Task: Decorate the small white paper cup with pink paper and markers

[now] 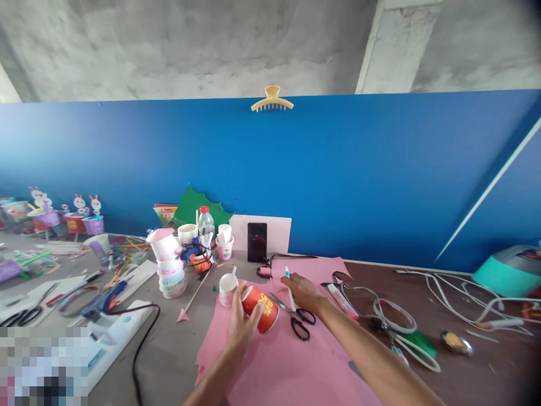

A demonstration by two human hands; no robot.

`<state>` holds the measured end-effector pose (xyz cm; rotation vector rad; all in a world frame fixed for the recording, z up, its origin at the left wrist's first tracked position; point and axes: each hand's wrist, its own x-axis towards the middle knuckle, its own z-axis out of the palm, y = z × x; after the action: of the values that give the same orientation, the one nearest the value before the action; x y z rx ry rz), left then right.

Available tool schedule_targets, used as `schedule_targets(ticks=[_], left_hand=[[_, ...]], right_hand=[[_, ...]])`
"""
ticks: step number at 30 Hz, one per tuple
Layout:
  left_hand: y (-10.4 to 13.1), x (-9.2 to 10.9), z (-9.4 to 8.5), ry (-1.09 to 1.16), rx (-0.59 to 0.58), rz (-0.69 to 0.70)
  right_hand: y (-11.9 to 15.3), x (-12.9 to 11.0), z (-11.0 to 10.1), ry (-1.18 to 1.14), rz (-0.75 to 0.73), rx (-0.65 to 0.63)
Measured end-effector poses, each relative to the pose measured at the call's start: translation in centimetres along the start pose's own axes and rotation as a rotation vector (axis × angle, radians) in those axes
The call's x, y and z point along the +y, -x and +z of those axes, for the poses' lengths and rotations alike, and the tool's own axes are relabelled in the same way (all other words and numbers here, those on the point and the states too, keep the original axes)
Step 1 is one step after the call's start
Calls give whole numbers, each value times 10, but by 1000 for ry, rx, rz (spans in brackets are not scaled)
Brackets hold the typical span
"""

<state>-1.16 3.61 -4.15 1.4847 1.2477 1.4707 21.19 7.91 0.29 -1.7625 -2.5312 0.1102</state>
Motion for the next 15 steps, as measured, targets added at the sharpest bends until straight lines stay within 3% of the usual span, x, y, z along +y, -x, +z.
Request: schedule_targets(ticks=[5, 15], left_hand=[[0, 3, -1, 55, -18, -37], [0, 2, 0, 110, -17, -42]], right_hand=[[3, -5, 0, 12, -34, -13], [-4, 7, -4, 5, -55, -26]])
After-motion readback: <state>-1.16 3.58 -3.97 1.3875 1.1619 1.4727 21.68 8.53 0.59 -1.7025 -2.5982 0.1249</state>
